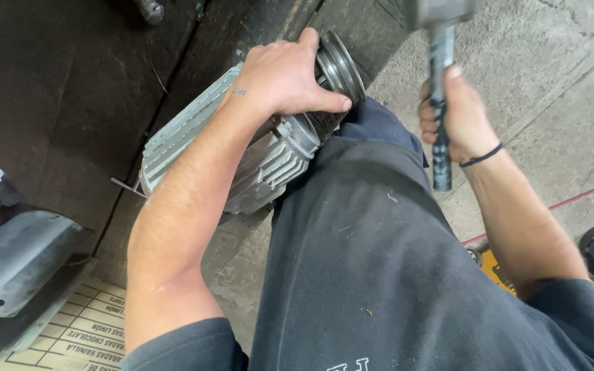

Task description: Repairing an electric motor by removing a pulley, using a power drill on a component, and hammering the pulley back onto the shaft.

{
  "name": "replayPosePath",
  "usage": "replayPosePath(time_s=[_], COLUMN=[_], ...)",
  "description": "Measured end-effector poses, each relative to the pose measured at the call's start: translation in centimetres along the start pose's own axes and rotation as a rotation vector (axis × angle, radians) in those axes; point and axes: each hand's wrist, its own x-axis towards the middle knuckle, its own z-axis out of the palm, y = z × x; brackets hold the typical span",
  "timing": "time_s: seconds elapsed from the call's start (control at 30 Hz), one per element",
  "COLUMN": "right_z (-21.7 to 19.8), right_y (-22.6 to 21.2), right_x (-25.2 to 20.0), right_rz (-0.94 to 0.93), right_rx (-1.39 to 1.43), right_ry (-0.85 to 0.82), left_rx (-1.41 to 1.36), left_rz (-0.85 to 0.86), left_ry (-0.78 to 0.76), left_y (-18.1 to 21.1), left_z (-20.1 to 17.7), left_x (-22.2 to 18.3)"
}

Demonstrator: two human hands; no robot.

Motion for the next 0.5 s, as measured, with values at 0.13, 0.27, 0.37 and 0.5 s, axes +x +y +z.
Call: replayPosePath(time_s=[0.13, 0.27, 0.37, 0.5], right_z=[0.0, -2.1, -2.9, -1.2], right_y=[3.1, 4.0, 0.9, -1.4], right_x=[0.8, 1.2, 0.0, -1.0], right_rz=[-0.052, -0.077, 0.003, -0.060], right_rx=[-0.256, -0.188, -0.157, -0.028], right_ry=[-0.171, -0.300, -0.122, 0.043], left_rx=[-0.002, 0.001, 0.000, -0.007], left_rz=[-0.006, -0.020, -0.016, -0.010], left_ry=[-0.007, -0.013, 0.002, -0.009], left_y=[0.1, 0.1, -0.1, 0.0], left_z=[-0.2, -0.1, 0.1, 0.1], left_x=[-0.1, -0.1, 0.0, -0.1])
